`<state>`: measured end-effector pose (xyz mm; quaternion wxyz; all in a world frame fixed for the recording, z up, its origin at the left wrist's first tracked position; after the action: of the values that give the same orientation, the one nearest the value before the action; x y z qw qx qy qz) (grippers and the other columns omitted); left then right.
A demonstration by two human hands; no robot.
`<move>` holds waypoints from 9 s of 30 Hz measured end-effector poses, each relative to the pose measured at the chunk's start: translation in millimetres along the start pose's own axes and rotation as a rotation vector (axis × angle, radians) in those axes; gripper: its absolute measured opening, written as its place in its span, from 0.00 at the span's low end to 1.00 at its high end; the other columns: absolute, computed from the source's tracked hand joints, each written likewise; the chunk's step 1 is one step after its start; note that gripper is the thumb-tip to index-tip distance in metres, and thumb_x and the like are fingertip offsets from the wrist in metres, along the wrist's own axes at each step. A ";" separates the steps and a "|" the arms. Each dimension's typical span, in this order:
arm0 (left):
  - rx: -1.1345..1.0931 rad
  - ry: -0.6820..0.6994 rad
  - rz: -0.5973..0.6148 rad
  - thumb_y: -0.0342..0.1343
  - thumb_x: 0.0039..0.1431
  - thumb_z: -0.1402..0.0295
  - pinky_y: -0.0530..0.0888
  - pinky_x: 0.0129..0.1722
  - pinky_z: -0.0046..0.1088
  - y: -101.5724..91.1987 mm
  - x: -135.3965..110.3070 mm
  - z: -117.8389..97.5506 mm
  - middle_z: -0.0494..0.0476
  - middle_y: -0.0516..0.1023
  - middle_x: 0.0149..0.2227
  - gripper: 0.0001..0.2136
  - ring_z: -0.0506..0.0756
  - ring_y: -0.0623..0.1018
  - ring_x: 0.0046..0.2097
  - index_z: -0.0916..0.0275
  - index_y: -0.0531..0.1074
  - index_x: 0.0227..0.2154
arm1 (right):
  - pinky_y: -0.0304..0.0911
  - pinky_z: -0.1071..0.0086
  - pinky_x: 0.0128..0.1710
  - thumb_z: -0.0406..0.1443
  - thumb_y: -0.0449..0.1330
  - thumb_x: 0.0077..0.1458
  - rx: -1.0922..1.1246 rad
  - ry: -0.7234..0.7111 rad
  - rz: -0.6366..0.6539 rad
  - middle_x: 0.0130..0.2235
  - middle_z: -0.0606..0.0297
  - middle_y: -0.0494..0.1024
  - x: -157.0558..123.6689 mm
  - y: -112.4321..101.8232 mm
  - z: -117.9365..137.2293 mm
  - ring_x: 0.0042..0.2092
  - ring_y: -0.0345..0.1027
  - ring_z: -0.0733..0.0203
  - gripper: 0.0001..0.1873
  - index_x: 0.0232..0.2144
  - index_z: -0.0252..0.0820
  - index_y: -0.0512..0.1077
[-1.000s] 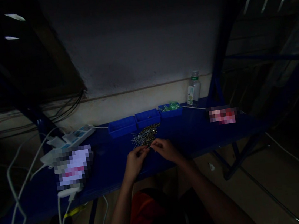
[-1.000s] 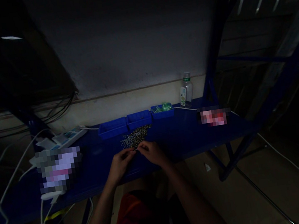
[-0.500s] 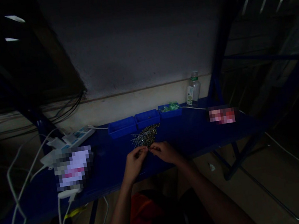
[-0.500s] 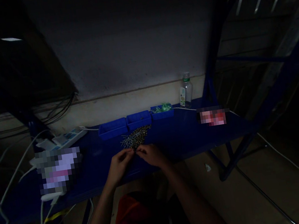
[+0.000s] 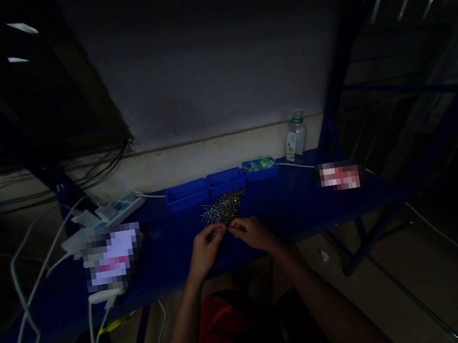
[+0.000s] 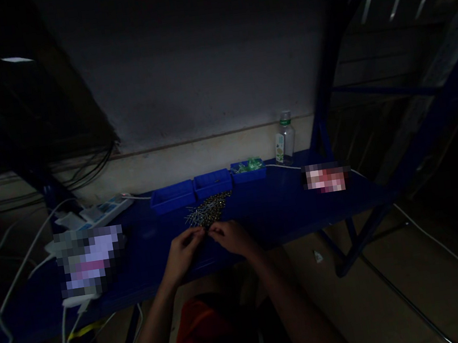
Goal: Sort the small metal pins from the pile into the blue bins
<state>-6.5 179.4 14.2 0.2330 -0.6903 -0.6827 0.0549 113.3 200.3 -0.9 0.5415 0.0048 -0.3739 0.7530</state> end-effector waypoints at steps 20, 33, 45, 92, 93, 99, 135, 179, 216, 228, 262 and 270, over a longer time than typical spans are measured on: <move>0.054 -0.019 -0.016 0.51 0.53 0.61 0.69 0.35 0.26 -2.5 2.9 9.5 0.57 0.78 0.36 0.15 0.55 0.75 0.36 0.66 0.74 0.38 | 0.57 0.77 0.28 0.38 0.53 0.54 0.115 0.063 -0.086 0.26 0.68 0.73 0.5 -8.8 -6.8 0.28 0.66 0.68 0.09 0.31 0.40 0.71; 0.151 0.009 0.059 0.51 0.52 0.61 0.67 0.31 0.25 6.1 3.5 9.0 0.54 0.77 0.30 0.14 0.54 0.74 0.32 0.65 0.75 0.35 | 0.57 0.76 0.28 0.40 0.53 0.54 0.168 0.087 -0.128 0.26 0.69 0.73 0.1 -12.3 -12.0 0.27 0.65 0.68 0.10 0.34 0.41 0.70; -0.048 -0.038 -0.039 0.56 0.49 0.58 0.70 0.37 0.28 -5.2 3.7 16.2 0.58 0.78 0.36 0.16 0.56 0.76 0.38 0.66 0.74 0.36 | 0.56 0.76 0.28 0.38 0.56 0.52 0.058 0.045 -0.045 0.27 0.68 0.75 3.3 -3.1 -7.2 0.27 0.65 0.67 0.09 0.31 0.41 0.73; 0.070 -0.013 0.020 0.52 0.51 0.59 0.69 0.33 0.26 1.6 4.4 10.7 0.55 0.77 0.31 0.14 0.54 0.75 0.33 0.65 0.74 0.32 | 0.58 0.76 0.29 0.40 0.52 0.55 0.176 0.124 -0.123 0.25 0.68 0.73 0.7 -13.5 -11.6 0.28 0.67 0.67 0.11 0.34 0.40 0.71; 0.067 -0.008 0.027 0.52 0.50 0.60 0.69 0.34 0.27 2.4 4.5 10.4 0.55 0.77 0.31 0.14 0.54 0.74 0.33 0.65 0.74 0.32 | 0.58 0.76 0.29 0.40 0.52 0.55 0.174 0.122 -0.128 0.25 0.68 0.73 0.7 -14.2 -11.4 0.28 0.67 0.67 0.11 0.34 0.40 0.70; 0.024 -0.021 0.015 0.52 0.51 0.59 0.69 0.33 0.26 0.4 3.9 10.1 0.56 0.77 0.32 0.14 0.54 0.74 0.34 0.65 0.73 0.33 | 0.58 0.76 0.29 0.39 0.52 0.56 0.179 0.106 -0.112 0.25 0.68 0.73 1.5 -11.8 -12.0 0.28 0.67 0.67 0.11 0.34 0.41 0.71; 0.168 0.093 0.066 0.49 0.55 0.61 0.68 0.43 0.31 5.5 4.5 -2.6 0.57 0.77 0.39 0.14 0.57 0.74 0.42 0.62 0.76 0.36 | 0.58 0.77 0.29 0.39 0.52 0.56 0.155 0.066 -0.057 0.26 0.68 0.73 0.7 -7.2 -4.4 0.29 0.67 0.67 0.10 0.35 0.41 0.70; 0.043 -0.027 0.009 0.52 0.51 0.60 0.68 0.34 0.27 1.3 5.4 14.5 0.57 0.77 0.32 0.14 0.55 0.74 0.34 0.66 0.73 0.35 | 0.55 0.77 0.28 0.37 0.50 0.57 0.076 0.073 -0.093 0.25 0.70 0.72 -0.8 -11.4 -4.4 0.27 0.66 0.68 0.07 0.34 0.41 0.66; 0.128 0.031 0.085 0.52 0.50 0.64 0.69 0.35 0.27 10.2 3.7 5.9 0.56 0.78 0.33 0.13 0.55 0.75 0.34 0.64 0.75 0.35 | 0.57 0.76 0.31 0.36 0.50 0.56 0.117 0.036 -0.101 0.27 0.68 0.72 0.4 -13.3 0.2 0.30 0.66 0.67 0.08 0.34 0.41 0.67; 0.018 -0.056 -0.035 0.53 0.50 0.59 0.70 0.34 0.27 -7.5 2.6 13.6 0.57 0.78 0.32 0.15 0.55 0.75 0.35 0.65 0.74 0.34 | 0.58 0.75 0.30 0.38 0.51 0.55 0.169 0.093 -0.085 0.28 0.67 0.73 2.5 -9.7 -5.3 0.30 0.66 0.66 0.09 0.32 0.41 0.69; 0.743 0.113 -0.112 0.45 0.57 0.66 0.67 0.44 0.33 -29.5 25.6 22.4 0.61 0.70 0.42 0.14 0.58 0.71 0.42 0.64 0.69 0.43 | 0.57 0.78 0.29 0.36 0.52 0.56 0.036 0.063 -0.042 0.28 0.68 0.74 3.7 -11.0 -1.3 0.29 0.67 0.68 0.07 0.33 0.42 0.69; 0.933 0.011 -0.206 0.45 0.57 0.64 0.66 0.39 0.33 -38.0 24.0 24.7 0.61 0.73 0.32 0.13 0.58 0.72 0.37 0.65 0.72 0.32 | 0.56 0.78 0.27 0.35 0.52 0.56 0.042 0.045 -0.053 0.27 0.68 0.74 1.4 -10.2 -0.4 0.27 0.66 0.68 0.07 0.32 0.42 0.69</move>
<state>-49.6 207.2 13.2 0.5257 -0.4411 -0.6490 0.3285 121.2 203.0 5.0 0.5691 0.0093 -0.3455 0.7461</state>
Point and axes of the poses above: each hand's wrist, its own x-axis towards the middle knuckle, its own y-axis out of the palm, z = x × y, the point moved 9 cm from there along x, towards the middle knuckle
